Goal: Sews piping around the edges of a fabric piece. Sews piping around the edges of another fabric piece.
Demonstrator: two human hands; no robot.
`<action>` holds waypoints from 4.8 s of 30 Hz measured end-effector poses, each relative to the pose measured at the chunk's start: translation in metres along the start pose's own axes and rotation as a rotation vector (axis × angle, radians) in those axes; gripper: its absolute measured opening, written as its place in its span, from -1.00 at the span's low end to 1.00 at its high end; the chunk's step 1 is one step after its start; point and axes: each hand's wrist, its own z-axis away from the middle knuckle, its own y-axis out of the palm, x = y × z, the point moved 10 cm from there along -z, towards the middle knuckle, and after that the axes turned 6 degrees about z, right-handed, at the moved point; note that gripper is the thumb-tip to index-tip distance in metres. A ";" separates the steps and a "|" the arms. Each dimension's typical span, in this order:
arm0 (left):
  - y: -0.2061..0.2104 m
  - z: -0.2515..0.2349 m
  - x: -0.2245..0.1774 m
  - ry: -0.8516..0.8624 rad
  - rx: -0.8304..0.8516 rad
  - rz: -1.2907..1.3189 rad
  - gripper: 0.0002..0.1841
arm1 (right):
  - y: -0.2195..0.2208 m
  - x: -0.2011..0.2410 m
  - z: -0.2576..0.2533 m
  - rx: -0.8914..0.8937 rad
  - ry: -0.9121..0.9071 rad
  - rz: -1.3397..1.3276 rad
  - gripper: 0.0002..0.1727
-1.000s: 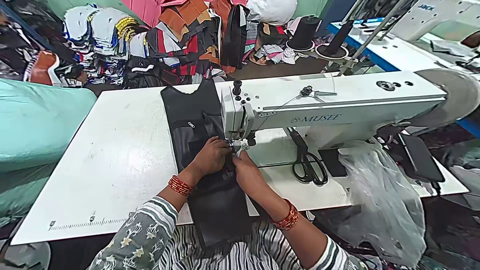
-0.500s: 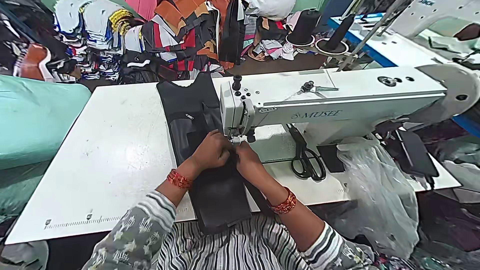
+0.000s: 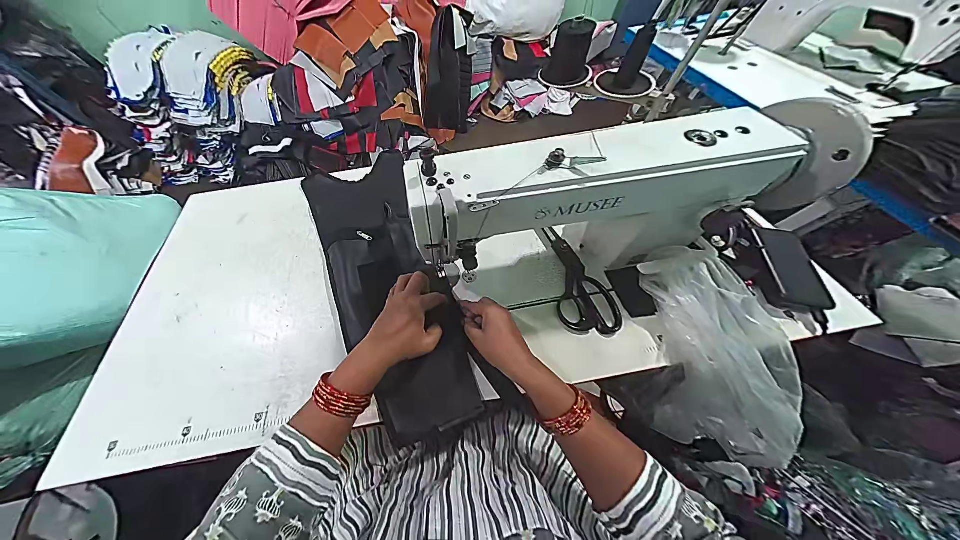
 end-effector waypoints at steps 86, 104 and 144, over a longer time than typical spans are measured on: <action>0.050 0.025 -0.024 -0.391 0.305 -0.274 -0.09 | 0.003 0.001 -0.004 0.025 -0.036 0.037 -0.50; 0.052 0.034 -0.013 -0.346 0.162 0.003 -0.32 | 0.009 0.000 -0.005 0.082 -0.052 -0.087 -0.51; 0.032 0.003 -0.010 0.193 0.015 -0.212 -0.53 | 0.027 0.044 0.010 0.446 -0.043 0.602 -0.70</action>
